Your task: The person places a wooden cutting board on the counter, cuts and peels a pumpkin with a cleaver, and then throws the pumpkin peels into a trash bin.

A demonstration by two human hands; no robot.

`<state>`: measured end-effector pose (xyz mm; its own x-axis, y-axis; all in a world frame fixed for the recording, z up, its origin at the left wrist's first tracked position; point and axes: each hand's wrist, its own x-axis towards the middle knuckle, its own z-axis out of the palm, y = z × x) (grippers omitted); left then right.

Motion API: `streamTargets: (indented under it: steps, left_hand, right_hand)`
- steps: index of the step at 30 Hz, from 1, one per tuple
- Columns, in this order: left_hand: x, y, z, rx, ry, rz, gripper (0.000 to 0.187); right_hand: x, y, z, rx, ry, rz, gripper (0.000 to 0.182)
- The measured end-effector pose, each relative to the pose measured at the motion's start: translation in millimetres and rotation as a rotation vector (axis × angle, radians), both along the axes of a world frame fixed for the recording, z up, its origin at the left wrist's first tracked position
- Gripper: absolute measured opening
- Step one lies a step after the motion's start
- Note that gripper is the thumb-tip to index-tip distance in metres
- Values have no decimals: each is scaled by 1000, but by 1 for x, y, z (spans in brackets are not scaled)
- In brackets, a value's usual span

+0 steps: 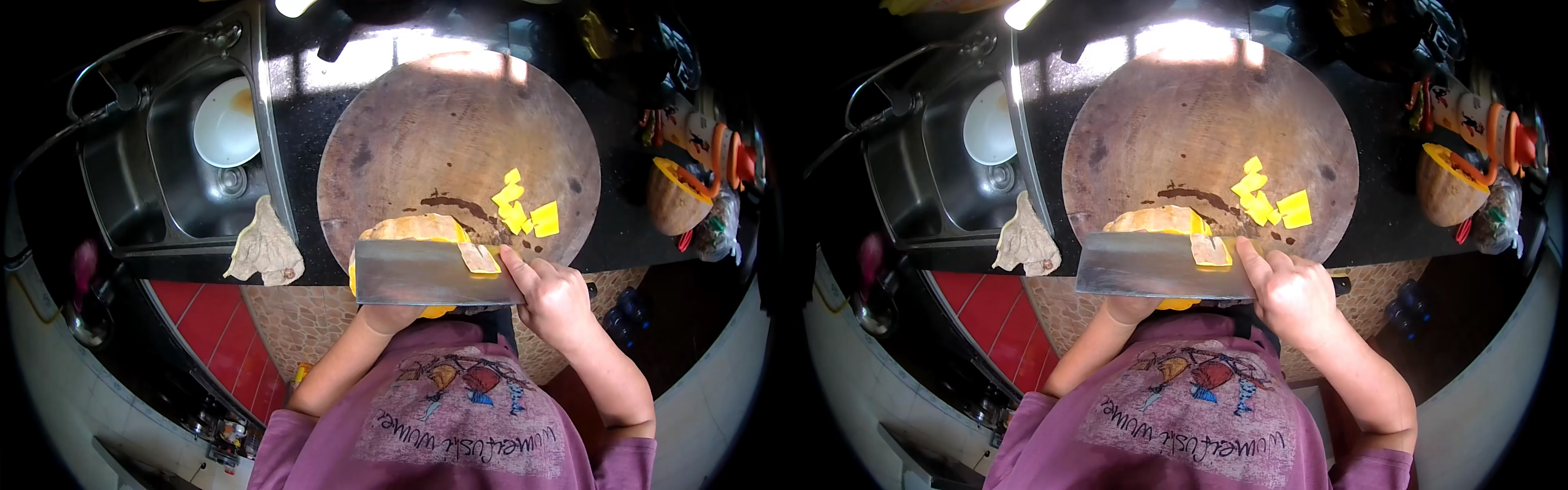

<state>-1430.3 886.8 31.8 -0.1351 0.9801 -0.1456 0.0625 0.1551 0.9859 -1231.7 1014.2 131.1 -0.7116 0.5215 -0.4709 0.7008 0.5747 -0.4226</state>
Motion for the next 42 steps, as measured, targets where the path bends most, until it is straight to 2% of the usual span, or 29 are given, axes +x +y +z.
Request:
streamTargets:
  steps: [7, 10, 13, 16, 19, 22, 25, 27, 31, 35, 37, 38, 39, 42]
  left_hand:
    - [-1, -10, -8, -56, -15, -72, 42]
    - [-1, -10, -8, 15, 137, -112, 41]
    - [2, -9, -7, -56, 82, -34, 37]
    - [3, -5, -6, -21, 226, -65, 34]
    - [4, -2, -5, -56, 112, 11, 33]
    - [-1, 3, 2, 31, 217, 4, 32]
    - [3, 5, 8, 29, 191, 94, 33]
    - [0, 8, 8, 230, 596, 13, 35]
    - [2, 4, 10, 237, 659, 19, 35]
    - [-1, -4, 5, 254, 755, -4, 35]
    - [2, -5, 3, 274, 796, -39, 35]
    - [3, -3, 5, 267, 795, -14, 34]
    - [3, -1, 7, 265, 801, 13, 32]
    - [-1, 6, 11, 290, 793, 6, 30]
  right_hand:
    - [-5, -5, -11, 112, 39, 37, 52]
    - [-9, -7, -18, 144, 27, 37, 51]
    - [-13, -6, -23, 138, 78, 12, 50]
    - [-7, -10, -27, 137, 124, 3, 49]
    - [-5, -10, -20, 131, 131, -9, 48]
    - [18, -9, -17, 108, -8, -12, 49]
    - [1, -8, -24, 97, 49, -39, 49]
    - [-22, -6, -24, 56, -1, 6, 46]
    - [-28, -3, -21, 8, -11, 38, 48]
    - [-4, -1, -17, -48, -87, -37, 49]
    - [-17, 2, -20, -77, -106, -37, 47]
    - [-34, 8, -21, -175, -171, -30, 42]
    - [-44, 5, -33, -140, -176, -34, 34]
    - [-57, 0, -43, -82, -136, -55, 33]
